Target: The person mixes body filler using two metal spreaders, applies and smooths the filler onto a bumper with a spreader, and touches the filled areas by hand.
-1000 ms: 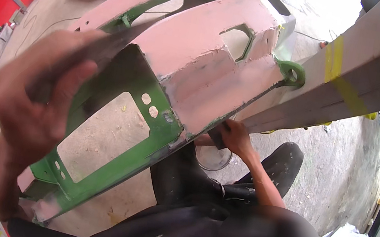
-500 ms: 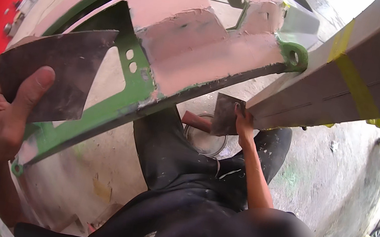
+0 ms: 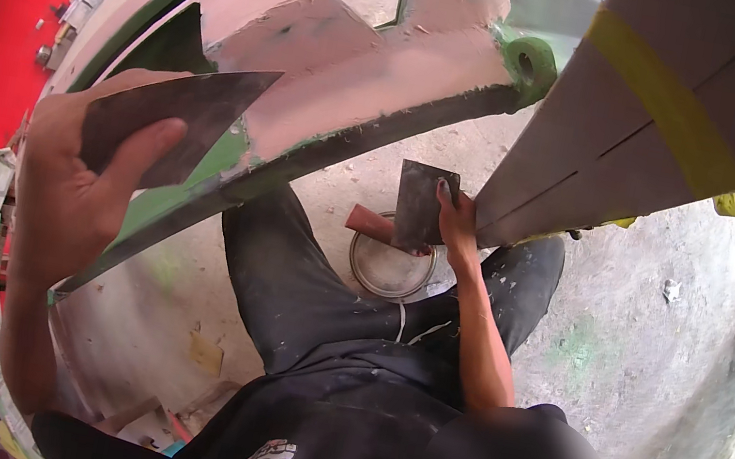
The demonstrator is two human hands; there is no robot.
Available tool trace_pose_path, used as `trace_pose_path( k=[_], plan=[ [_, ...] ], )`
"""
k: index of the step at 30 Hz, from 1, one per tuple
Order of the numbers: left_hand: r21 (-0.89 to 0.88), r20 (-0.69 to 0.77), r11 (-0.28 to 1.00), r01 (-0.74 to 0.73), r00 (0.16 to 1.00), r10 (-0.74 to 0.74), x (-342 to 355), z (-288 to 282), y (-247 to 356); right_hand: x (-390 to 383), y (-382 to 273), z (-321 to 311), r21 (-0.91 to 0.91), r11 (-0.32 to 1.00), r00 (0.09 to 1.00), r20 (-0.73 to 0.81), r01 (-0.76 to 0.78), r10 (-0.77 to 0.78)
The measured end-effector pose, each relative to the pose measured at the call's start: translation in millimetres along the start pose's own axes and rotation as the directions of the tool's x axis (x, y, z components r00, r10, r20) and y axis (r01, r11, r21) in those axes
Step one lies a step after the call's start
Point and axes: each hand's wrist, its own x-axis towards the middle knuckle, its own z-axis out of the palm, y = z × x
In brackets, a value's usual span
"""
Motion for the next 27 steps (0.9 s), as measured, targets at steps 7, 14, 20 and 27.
trace_pose_path(
  k=[7,14,20,27],
  plan=[
    [-0.021,0.098,0.998,0.055,0.994,-0.053,11,3,7,-3,-3,9,-0.092,0.995,0.999,-0.003,0.043,-0.043],
    [0.078,-0.027,0.994,-0.075,0.997,0.077,6,-6,-8,-5,-9,4,-0.164,0.982,0.996,0.01,0.093,-0.093],
    [0.078,0.083,0.997,0.012,0.996,-0.019,5,-3,-10,-4,-8,9,-0.124,0.991,0.998,0.001,0.059,-0.059],
    [0.225,-0.021,0.935,-0.275,0.958,0.287,11,35,-12,0,-7,9,-0.15,0.988,0.999,0.02,0.029,-0.026]
  ],
)
